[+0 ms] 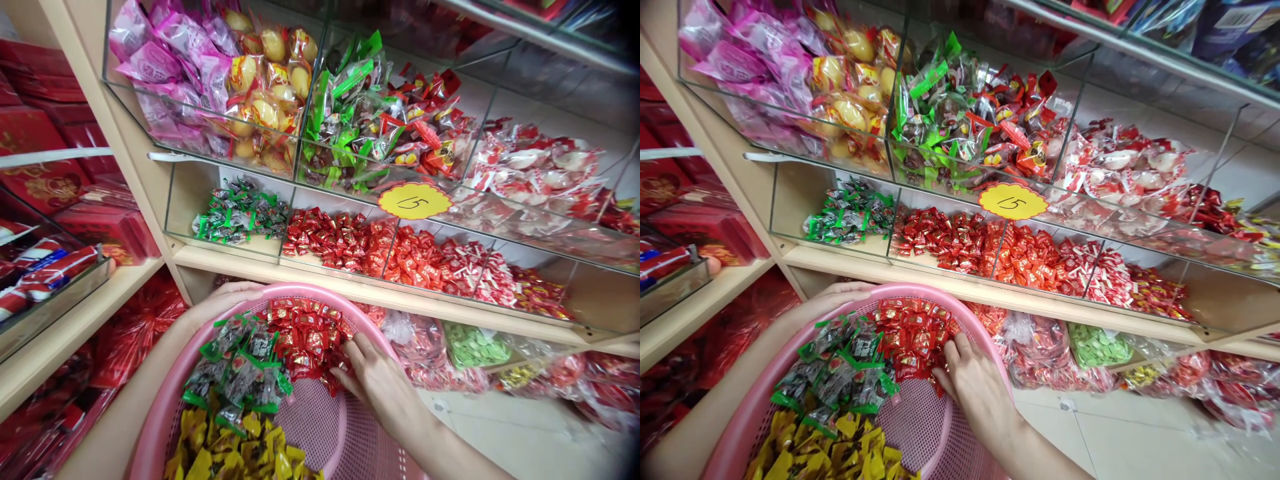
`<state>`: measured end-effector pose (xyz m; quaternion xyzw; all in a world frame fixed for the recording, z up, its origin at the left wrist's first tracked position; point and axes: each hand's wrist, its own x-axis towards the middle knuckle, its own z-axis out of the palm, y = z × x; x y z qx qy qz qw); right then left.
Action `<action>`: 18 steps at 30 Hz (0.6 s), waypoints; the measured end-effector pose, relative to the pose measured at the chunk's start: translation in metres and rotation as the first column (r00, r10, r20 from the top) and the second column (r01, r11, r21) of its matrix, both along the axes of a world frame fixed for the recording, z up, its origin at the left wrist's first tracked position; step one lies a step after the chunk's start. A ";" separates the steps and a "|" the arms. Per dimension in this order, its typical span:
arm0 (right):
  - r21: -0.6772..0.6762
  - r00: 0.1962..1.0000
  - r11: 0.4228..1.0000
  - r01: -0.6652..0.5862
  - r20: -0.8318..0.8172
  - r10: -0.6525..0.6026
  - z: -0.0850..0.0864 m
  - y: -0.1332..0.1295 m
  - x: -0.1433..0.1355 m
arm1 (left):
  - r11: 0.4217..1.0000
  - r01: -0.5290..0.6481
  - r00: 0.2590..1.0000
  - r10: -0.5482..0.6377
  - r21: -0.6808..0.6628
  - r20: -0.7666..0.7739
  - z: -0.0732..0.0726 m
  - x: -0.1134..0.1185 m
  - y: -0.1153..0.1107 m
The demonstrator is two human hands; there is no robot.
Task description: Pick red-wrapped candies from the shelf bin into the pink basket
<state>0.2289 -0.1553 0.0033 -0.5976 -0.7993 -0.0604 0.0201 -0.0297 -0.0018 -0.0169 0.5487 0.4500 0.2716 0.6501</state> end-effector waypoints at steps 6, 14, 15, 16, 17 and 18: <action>0.177 0.994 0.982 0.059 -0.097 -0.043 0.059 0.059 0.014 | 1.000 -0.011 1.000 0.011 0.005 -0.020 0.000 -0.002 0.000; -0.018 0.907 0.915 0.403 0.139 -0.396 0.068 0.167 0.022 | 0.996 0.049 0.999 -0.048 0.074 -0.016 -0.010 -0.007 0.007; -0.039 0.905 0.911 0.410 0.142 -0.401 0.064 0.173 0.022 | 0.995 0.050 0.999 -0.049 0.081 -0.020 -0.010 -0.007 0.007; -0.051 0.905 0.910 0.411 0.142 -0.401 0.060 0.177 0.022 | 0.995 0.053 0.998 -0.051 0.088 -0.025 -0.010 -0.008 0.008; -0.063 0.904 0.908 0.415 0.143 -0.403 0.057 0.179 0.021 | 0.994 0.052 0.998 -0.049 0.093 -0.031 -0.011 -0.008 0.008; -0.076 0.903 0.905 0.419 0.145 -0.405 0.056 0.181 0.021 | 0.994 0.052 0.998 -0.049 0.094 -0.037 -0.011 -0.008 0.008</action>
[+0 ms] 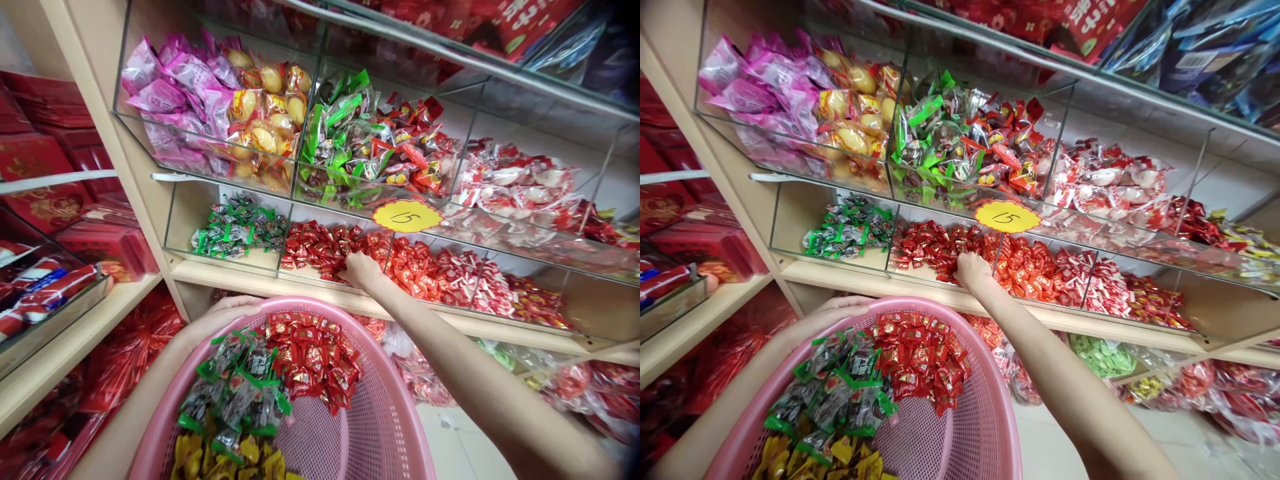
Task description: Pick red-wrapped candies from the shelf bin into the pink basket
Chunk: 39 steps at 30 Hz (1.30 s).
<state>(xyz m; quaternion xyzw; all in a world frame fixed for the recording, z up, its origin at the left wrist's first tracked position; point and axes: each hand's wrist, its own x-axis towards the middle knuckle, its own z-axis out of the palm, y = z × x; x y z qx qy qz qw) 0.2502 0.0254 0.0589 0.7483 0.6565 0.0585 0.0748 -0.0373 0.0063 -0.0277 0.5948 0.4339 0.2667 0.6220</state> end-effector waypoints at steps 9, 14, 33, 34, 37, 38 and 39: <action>-0.101 0.999 0.994 -0.031 -0.021 0.029 0.025 -0.003 -0.001 | 1.000 0.016 1.000 -0.016 -0.012 0.023 0.003 0.001 -0.002; -0.049 0.998 0.997 -0.059 0.005 0.059 0.055 -0.032 0.001 | 1.000 0.014 1.000 -0.013 -0.025 0.014 0.001 0.000 -0.001; -0.049 0.820 0.818 -0.573 -0.006 0.573 -0.022 -0.081 -0.049 | 0.997 0.001 0.998 0.004 -0.081 0.066 0.008 0.004 -0.006; -0.061 0.824 0.823 -0.565 0.004 0.566 -0.023 -0.081 -0.049 | 0.997 0.001 0.998 0.004 -0.075 0.060 0.010 0.004 -0.006; -0.069 0.833 0.832 -0.551 0.018 0.553 -0.024 -0.085 -0.048 | 0.996 0.003 0.998 0.002 -0.089 0.062 0.011 0.003 -0.007; -0.060 0.829 0.828 -0.557 0.017 0.559 -0.023 -0.087 -0.047 | 0.995 0.003 0.998 0.003 -0.099 0.067 0.010 0.003 -0.007; -0.048 0.824 0.823 -0.566 0.013 0.567 -0.023 -0.088 -0.045 | 0.994 0.006 0.997 0.002 -0.107 0.072 0.008 0.003 -0.006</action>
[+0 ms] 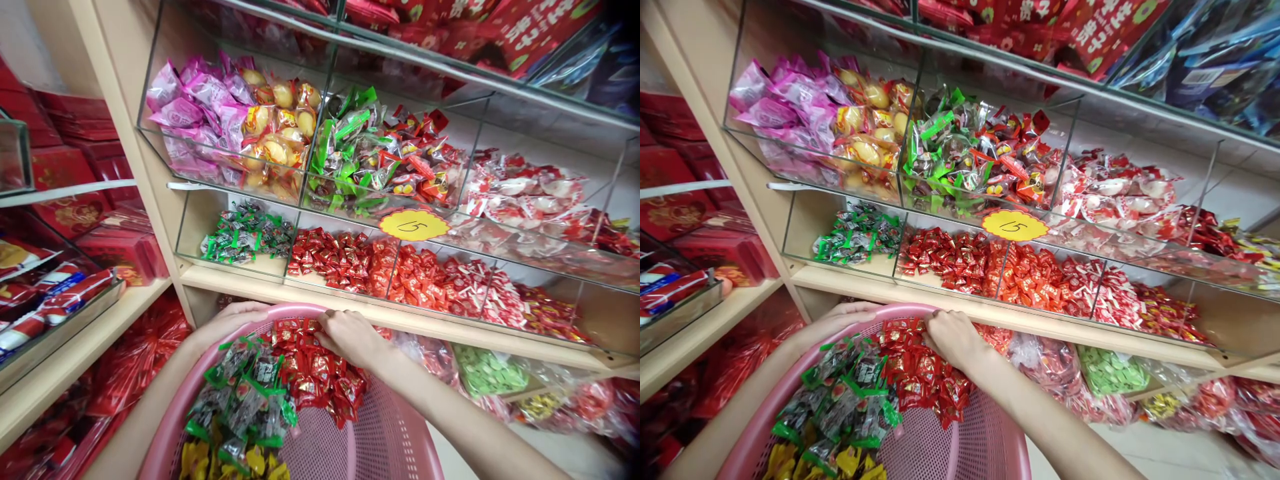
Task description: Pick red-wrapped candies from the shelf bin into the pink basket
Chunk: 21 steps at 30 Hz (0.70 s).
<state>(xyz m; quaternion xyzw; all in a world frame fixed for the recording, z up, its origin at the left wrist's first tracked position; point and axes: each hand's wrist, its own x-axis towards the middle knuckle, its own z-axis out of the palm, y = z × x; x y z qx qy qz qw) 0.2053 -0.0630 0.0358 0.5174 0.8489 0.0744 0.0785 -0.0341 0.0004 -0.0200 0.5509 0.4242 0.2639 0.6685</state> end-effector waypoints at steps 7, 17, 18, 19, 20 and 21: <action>0.036 0.997 0.999 -0.012 -0.080 0.015 0.007 -0.012 0.018 | 1.000 -0.017 1.000 0.017 0.025 0.001 -0.016 -0.001 0.007; 0.011 0.998 1.000 0.019 -0.052 -0.019 0.004 -0.043 0.044 | 1.000 0.000 1.000 0.000 0.013 0.007 -0.009 -0.001 0.004; 0.013 0.999 1.000 0.010 -0.048 -0.009 0.002 -0.046 0.045 | 1.000 -0.001 1.000 0.001 0.021 0.001 -0.009 -0.001 0.005; 0.015 0.999 1.000 0.002 -0.044 -0.001 0.002 -0.048 0.046 | 1.000 -0.008 1.000 0.008 0.030 -0.009 -0.009 -0.001 0.005; 0.013 0.999 1.000 -0.001 -0.037 0.001 0.001 -0.050 0.046 | 0.999 -0.016 1.000 0.017 0.036 -0.022 -0.008 -0.001 0.005; 0.003 1.000 1.000 0.003 -0.024 -0.003 0.002 -0.051 0.046 | 0.999 -0.026 0.999 0.027 0.038 -0.031 -0.008 -0.001 0.005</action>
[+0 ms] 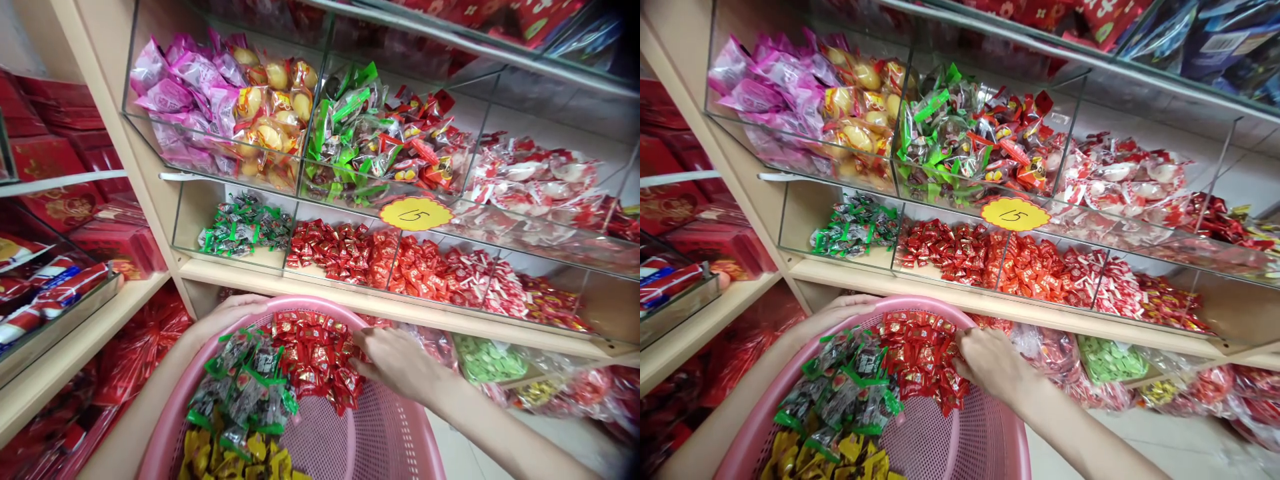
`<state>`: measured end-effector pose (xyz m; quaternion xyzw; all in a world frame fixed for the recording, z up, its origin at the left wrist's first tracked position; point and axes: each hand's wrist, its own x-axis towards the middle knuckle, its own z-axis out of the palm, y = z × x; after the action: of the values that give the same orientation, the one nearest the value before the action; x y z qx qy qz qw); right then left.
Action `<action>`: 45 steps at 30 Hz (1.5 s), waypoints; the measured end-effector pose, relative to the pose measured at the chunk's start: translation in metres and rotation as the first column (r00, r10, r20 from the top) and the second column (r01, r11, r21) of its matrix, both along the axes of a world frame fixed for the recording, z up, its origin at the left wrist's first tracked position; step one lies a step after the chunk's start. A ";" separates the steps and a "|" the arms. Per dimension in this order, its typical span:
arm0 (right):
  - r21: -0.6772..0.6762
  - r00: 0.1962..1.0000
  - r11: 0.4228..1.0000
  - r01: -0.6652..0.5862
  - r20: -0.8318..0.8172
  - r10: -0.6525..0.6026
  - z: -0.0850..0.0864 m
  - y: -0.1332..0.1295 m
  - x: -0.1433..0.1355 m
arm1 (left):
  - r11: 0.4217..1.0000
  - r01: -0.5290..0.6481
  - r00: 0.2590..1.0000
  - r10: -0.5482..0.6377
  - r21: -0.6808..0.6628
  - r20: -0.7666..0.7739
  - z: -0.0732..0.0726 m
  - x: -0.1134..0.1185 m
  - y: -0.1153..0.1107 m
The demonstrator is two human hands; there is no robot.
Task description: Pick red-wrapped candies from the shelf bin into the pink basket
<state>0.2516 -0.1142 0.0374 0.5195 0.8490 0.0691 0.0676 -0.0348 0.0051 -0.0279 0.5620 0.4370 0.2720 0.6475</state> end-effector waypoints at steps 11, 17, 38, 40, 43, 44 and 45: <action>-0.132 0.998 0.991 0.000 0.067 0.009 0.008 0.007 -0.024 | 1.000 -0.021 0.999 0.022 0.015 -0.047 0.002 0.001 -0.001; -0.093 0.987 0.995 0.038 0.162 -0.022 0.006 0.014 -0.037 | 0.999 0.003 0.999 -0.001 0.043 -0.035 0.002 0.000 -0.001; 0.230 0.825 0.793 0.564 -0.185 -0.534 0.025 0.145 0.003 | 1.000 0.016 0.999 -0.017 -0.007 -0.035 0.006 0.001 -0.001; 0.220 0.824 0.795 0.566 -0.185 -0.535 0.021 0.151 0.004 | 1.000 0.006 0.998 -0.005 0.028 -0.056 0.004 0.000 0.000; 0.218 0.834 0.806 0.550 -0.193 -0.517 0.023 0.146 0.004 | 0.999 -0.007 0.998 0.010 0.051 -0.059 0.002 0.000 0.000; 0.226 0.840 0.810 0.540 -0.202 -0.504 0.025 0.142 0.004 | 0.999 0.003 0.998 0.001 0.053 -0.057 0.002 0.000 0.000; 0.241 0.847 0.814 0.528 -0.213 -0.486 0.027 0.136 0.003 | 0.998 0.012 0.998 -0.009 0.059 -0.055 0.003 0.000 -0.001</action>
<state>0.2547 0.0223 0.0645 0.7349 0.6623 0.1355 -0.0540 -0.0346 0.0044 -0.0251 0.5904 0.4433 0.2659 0.6198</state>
